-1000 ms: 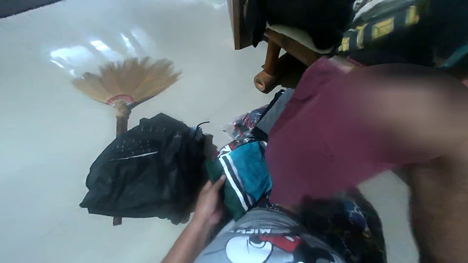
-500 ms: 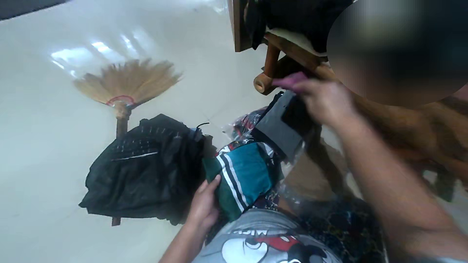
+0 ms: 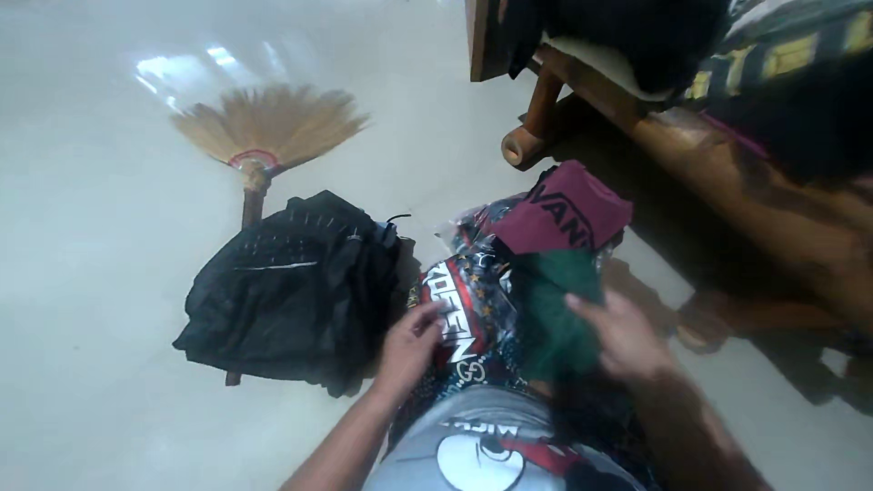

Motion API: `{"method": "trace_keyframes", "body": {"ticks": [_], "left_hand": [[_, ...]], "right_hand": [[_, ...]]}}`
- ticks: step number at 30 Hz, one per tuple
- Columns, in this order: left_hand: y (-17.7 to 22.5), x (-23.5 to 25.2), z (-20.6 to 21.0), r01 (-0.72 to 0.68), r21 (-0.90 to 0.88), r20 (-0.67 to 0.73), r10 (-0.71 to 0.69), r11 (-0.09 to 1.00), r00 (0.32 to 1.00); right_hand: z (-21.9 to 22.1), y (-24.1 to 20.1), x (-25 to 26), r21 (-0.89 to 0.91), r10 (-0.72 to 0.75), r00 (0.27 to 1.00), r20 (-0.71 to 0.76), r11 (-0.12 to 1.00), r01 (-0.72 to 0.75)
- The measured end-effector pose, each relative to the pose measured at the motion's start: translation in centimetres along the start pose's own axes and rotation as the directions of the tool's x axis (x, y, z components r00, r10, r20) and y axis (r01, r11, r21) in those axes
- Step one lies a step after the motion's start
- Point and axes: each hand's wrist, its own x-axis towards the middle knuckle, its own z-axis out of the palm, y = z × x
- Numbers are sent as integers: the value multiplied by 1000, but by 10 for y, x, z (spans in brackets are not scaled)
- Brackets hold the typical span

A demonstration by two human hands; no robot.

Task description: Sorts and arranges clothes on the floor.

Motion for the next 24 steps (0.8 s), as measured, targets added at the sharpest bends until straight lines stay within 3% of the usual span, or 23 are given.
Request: {"method": "trace_keyframes", "body": {"ticks": [2,5,7,10,14,17,19,24], "left_hand": [[-25,13,-10,149,57,-119,-141,987,983],[-49,24,-14,383,-48,-88,-386,922,918],[-54,29,-14,439,-110,-104,-450,891,887],[-45,34,-16,413,-176,-120,-436,893,892],[-21,33,-18,448,-346,-15,-482,825,876],[11,27,-19,465,-481,85,-488,744,869],[31,19,-18,428,-515,120,-432,742,894],[83,-6,-17,264,-571,160,-210,777,964]], "right_hand": [[-42,-19,-13,-34,-134,991,-20,990,133],[-92,-45,-33,-81,-293,954,-69,954,287],[-121,-59,-40,-125,-364,926,-100,928,351],[-162,-77,-41,-190,-438,883,-170,893,407],[-220,-78,-29,-192,-536,830,-155,840,507],[-214,-90,-31,-288,-562,816,-134,810,511],[-207,-103,-33,-393,-535,836,-123,800,454],[-251,-120,-14,-465,-500,848,-174,801,377]]}}
